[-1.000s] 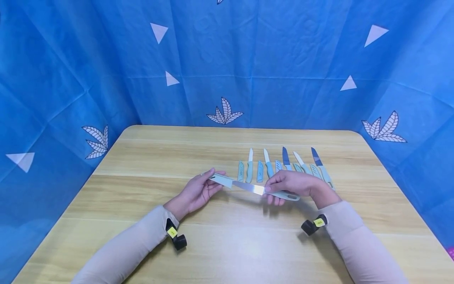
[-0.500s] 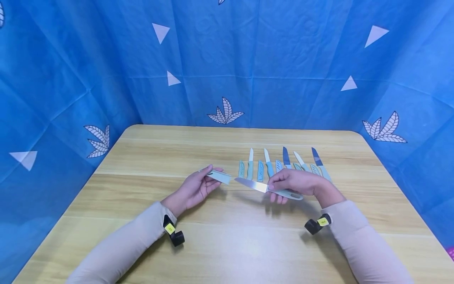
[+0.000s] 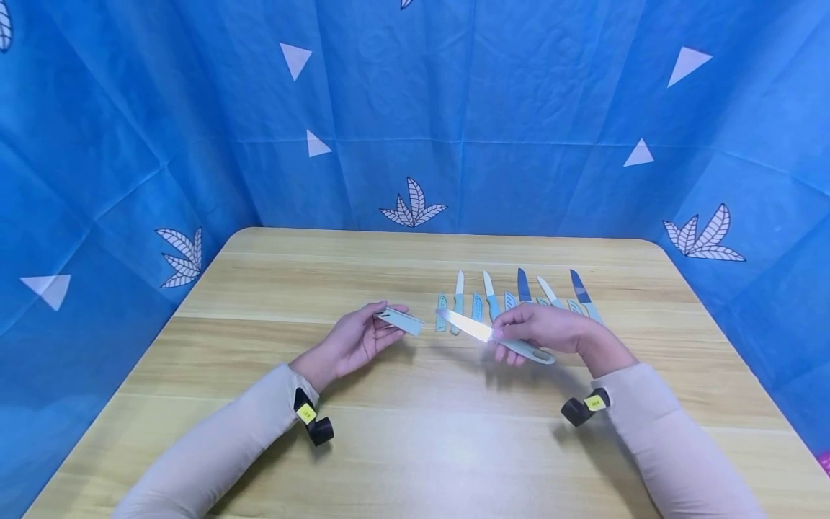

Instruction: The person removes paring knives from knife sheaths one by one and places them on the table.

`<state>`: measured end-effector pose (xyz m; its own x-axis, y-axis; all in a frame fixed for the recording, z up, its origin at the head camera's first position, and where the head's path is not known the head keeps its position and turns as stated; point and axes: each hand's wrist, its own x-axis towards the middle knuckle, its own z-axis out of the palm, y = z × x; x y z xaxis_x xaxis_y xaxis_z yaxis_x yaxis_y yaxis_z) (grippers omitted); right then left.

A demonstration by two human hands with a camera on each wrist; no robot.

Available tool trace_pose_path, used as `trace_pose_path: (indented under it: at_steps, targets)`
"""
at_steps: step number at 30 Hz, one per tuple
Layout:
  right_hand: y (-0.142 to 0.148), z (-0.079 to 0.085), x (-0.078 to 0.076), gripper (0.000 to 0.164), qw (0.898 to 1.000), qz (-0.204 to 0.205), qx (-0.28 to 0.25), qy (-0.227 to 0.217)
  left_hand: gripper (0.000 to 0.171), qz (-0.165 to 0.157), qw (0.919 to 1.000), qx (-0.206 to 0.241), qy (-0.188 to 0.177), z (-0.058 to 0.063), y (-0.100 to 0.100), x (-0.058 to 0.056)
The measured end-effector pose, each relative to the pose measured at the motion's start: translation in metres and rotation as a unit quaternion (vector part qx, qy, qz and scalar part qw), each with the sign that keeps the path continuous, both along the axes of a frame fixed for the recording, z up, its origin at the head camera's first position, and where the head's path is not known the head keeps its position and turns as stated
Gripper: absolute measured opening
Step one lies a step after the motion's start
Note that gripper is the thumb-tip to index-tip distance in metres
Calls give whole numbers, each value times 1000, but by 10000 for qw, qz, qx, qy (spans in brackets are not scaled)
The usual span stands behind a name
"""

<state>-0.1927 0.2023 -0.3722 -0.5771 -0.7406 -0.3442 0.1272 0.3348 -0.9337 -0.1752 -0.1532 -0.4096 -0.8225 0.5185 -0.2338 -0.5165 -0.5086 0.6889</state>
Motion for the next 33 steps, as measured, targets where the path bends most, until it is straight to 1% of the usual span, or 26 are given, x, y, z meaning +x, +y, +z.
trace_pose_path:
  at_steps: [3, 7, 13, 17, 23, 26, 33]
  targets:
    - [0, 1, -1, 38, 10000, -55, 23, 47, 35, -25, 9999, -88, 79, 3, -1, -1]
    - [-1, 4, -2, 37, 9998, -125, 65, 132, 31, 53, 9993, -349, 117, 6, -1, -2]
    - [-3, 7, -4, 37, 9989, -312, 127, 318, 30, 107, 9973, -708, 177, 7, -2, -5]
    - [-5, 9, -5, 37, 9987, -362, 130, 331, 30, 114, 9956, -902, 225, 7, -3, -6]
    - [-8, 13, -5, 30, 9979, -441, 223, 411, 38, 159, 9911, -1275, 358, 8, -4, -9]
    - [-9, 14, -4, 28, 9975, -489, 256, 441, 38, 174, 9890, -1421, 385, 9, -4, -11]
    - [-14, 16, -6, 28, 9975, -520, 213, 419, 33, 175, 9827, -1790, 434, 12, -6, -15]
